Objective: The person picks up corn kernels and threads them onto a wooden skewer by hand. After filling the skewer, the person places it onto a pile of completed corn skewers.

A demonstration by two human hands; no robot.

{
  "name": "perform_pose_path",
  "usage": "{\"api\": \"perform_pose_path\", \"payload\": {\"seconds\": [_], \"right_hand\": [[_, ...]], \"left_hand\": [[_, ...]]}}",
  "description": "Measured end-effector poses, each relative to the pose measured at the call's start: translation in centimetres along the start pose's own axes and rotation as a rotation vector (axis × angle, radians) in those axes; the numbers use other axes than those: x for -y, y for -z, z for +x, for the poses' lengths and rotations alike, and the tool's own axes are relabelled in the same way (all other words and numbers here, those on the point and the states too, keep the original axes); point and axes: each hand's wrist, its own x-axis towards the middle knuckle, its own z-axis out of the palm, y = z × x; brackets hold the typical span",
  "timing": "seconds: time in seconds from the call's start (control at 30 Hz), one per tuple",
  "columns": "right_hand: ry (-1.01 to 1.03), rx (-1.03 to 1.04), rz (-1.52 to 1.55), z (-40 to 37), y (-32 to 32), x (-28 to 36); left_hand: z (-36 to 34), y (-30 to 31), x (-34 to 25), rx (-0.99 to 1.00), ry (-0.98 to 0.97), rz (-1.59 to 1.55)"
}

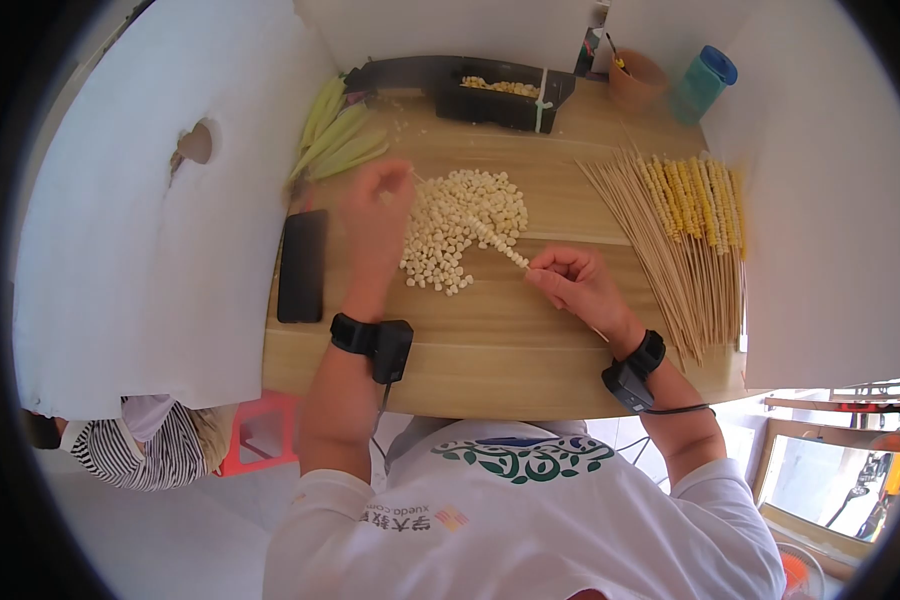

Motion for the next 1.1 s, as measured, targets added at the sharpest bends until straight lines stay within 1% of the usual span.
{"api": "perform_pose_path", "payload": {"seconds": [0.07, 0.13, 0.17, 0.43, 0.87, 0.93, 1.03, 1.1], "right_hand": [[-0.002, 0.006, 0.023, 0.1, 0.1, -0.4], [-0.012, 0.001, 0.013, 0.0, 0.0, -0.1], [-0.020, -0.003, 0.003, 0.0, 0.0, 0.0], [-0.017, 0.010, 0.001, -0.1, 0.1, -0.2], [0.001, -0.005, 0.009, 0.1, 0.4, -0.6], [-0.001, -0.011, 0.005, 0.1, 0.3, -0.5], [-0.013, -0.016, 0.014, 0.1, 0.3, -0.5], [-0.022, -0.014, 0.027, 0.1, 0.4, -0.5]], "left_hand": [[-0.1, -0.2, -0.1, 0.000, -0.006, 0.003], [0.0, -0.4, -0.3, -0.077, -0.022, -0.020], [0.0, -0.4, -0.4, -0.076, -0.022, -0.021], [0.1, 0.1, -0.4, -0.026, 0.041, -0.059], [0.0, 0.0, 0.2, 0.004, 0.034, -0.108], [-0.3, -0.4, -0.4, 0.072, 0.054, -0.060], [-0.5, -0.7, -0.1, 0.069, 0.013, -0.082], [-0.6, -0.8, -0.4, 0.067, 0.028, -0.088]]}}
